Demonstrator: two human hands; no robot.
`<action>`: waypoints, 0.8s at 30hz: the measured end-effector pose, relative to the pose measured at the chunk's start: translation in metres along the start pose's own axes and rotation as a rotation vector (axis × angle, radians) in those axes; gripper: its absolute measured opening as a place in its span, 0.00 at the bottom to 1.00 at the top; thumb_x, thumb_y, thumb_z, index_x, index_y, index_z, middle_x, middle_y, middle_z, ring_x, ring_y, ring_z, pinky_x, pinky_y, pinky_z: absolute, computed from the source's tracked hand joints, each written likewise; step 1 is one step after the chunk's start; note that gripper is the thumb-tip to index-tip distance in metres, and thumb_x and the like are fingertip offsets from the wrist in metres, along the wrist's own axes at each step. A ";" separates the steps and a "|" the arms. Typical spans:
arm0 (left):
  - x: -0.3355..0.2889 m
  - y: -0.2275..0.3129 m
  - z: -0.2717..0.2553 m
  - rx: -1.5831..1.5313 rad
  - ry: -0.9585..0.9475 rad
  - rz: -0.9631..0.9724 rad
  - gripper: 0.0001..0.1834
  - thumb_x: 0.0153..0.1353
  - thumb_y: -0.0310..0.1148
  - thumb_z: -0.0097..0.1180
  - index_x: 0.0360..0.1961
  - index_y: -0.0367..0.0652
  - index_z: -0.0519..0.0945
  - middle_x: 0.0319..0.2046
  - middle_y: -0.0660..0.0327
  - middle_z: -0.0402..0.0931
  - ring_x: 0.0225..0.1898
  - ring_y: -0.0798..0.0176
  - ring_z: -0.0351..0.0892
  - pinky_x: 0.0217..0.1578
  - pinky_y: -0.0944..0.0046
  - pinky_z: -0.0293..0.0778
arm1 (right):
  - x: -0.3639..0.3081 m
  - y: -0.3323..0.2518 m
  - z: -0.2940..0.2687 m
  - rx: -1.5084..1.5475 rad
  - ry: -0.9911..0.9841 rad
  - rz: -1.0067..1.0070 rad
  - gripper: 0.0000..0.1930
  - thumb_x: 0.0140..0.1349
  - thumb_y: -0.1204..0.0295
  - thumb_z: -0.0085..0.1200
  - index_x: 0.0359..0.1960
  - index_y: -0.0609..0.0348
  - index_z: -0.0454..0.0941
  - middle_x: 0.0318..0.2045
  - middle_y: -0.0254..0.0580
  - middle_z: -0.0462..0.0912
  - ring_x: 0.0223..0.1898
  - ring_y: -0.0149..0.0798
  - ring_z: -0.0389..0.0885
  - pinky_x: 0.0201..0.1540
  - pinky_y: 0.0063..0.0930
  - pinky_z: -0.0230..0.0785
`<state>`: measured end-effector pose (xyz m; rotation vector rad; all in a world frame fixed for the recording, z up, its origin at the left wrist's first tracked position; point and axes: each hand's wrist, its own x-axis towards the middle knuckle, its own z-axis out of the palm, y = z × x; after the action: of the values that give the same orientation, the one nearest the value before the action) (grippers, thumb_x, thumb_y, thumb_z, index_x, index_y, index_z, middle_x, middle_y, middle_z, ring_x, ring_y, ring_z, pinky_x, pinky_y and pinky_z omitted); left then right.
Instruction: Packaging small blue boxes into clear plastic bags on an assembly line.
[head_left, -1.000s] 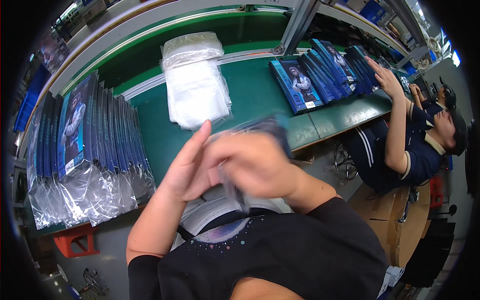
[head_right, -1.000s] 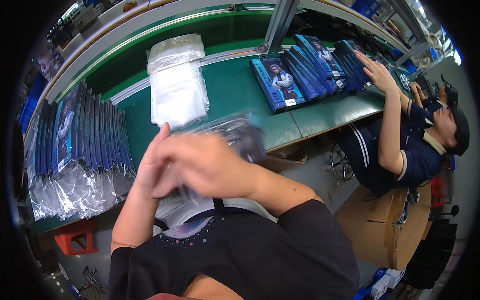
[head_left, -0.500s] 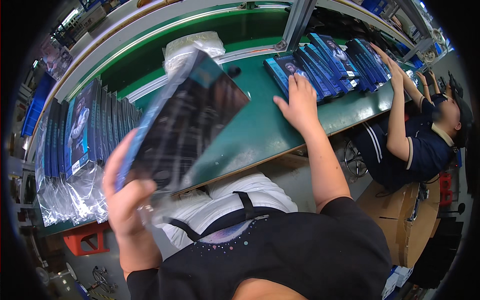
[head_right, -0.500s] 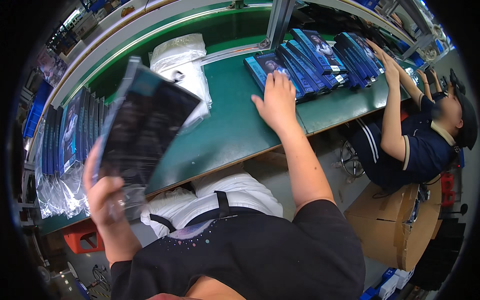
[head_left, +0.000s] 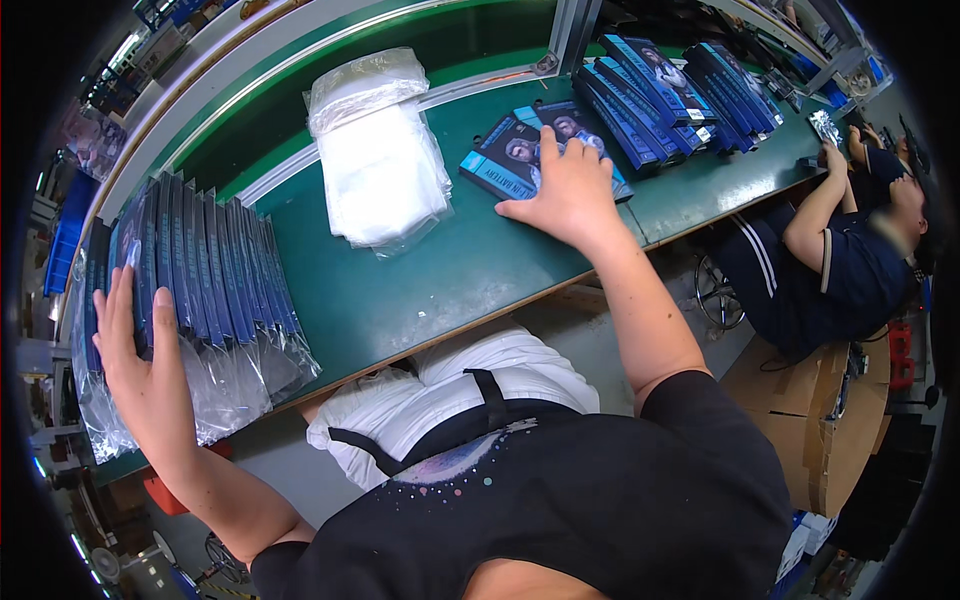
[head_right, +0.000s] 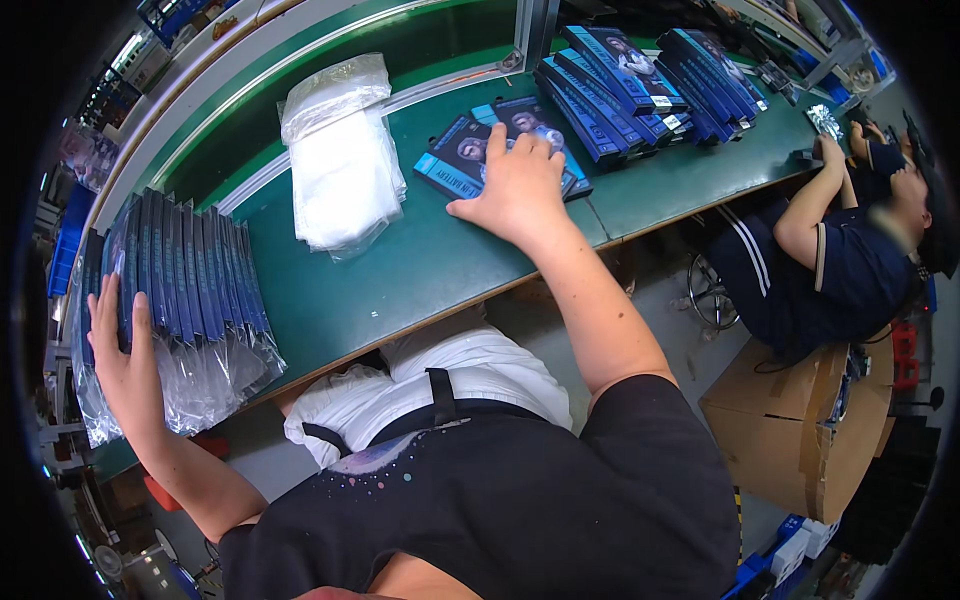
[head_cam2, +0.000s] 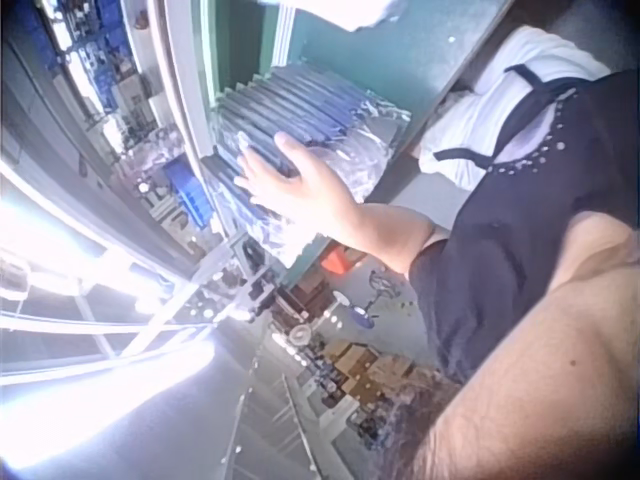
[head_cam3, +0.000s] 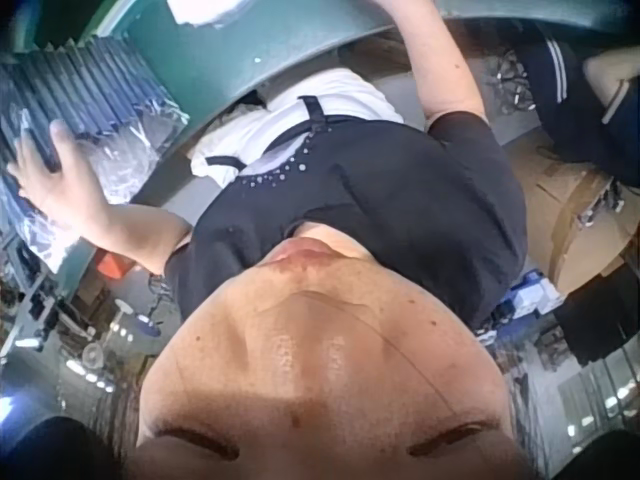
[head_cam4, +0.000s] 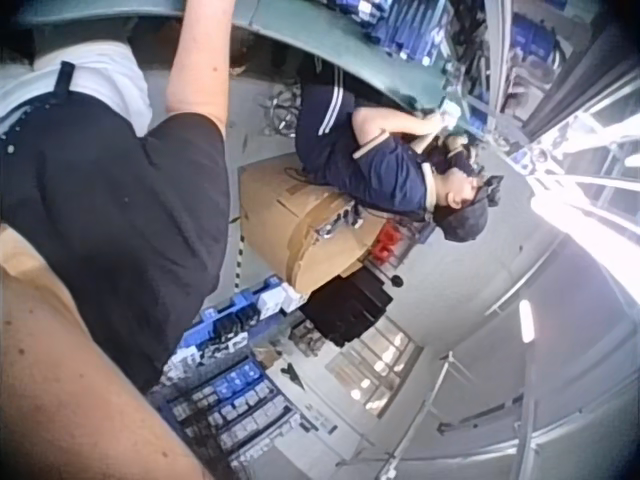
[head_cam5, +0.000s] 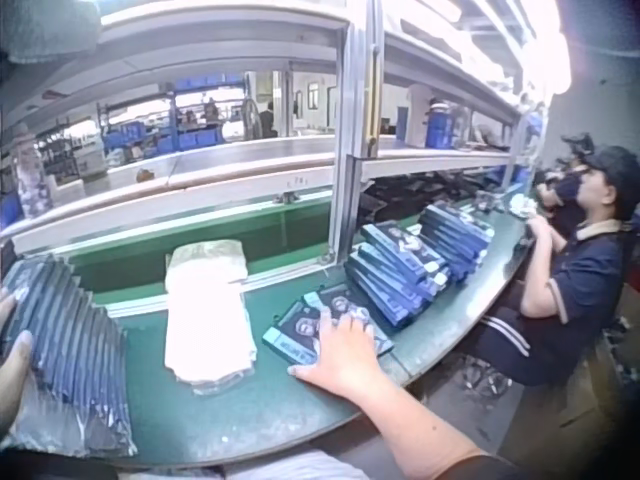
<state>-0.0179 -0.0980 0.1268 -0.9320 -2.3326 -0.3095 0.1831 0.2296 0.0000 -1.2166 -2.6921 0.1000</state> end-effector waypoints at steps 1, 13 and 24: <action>0.001 0.003 -0.002 -0.002 0.060 0.015 0.22 0.62 0.36 0.55 0.57 0.41 0.73 0.59 0.54 0.70 0.66 0.52 0.58 0.65 0.52 0.49 | -0.005 -0.005 0.001 0.006 0.029 -0.014 0.56 0.35 0.42 0.67 0.63 0.66 0.58 0.49 0.62 0.70 0.54 0.58 0.67 0.55 0.49 0.58; -0.035 0.114 0.107 -0.499 -0.182 0.517 0.19 0.46 0.22 0.59 0.43 0.44 0.80 0.51 0.58 0.73 0.54 0.51 0.69 0.51 0.53 0.63 | -0.026 -0.008 -0.028 1.954 -0.203 0.086 0.40 0.57 0.34 0.43 0.51 0.63 0.65 0.31 0.45 0.77 0.26 0.38 0.80 0.23 0.28 0.74; -0.033 0.106 0.145 -0.763 -0.230 0.344 0.10 0.51 0.21 0.56 0.36 0.38 0.81 0.31 0.57 0.74 0.36 0.53 0.74 0.38 0.59 0.72 | -0.060 -0.014 0.006 2.096 -0.725 0.019 0.25 0.57 0.77 0.53 0.57 0.67 0.63 0.50 0.44 0.75 0.48 0.34 0.77 0.53 0.27 0.69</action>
<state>0.0093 0.0215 -0.0083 -1.7789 -2.2018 -1.0314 0.2104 0.1756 -0.0122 -0.2949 -1.1658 2.6350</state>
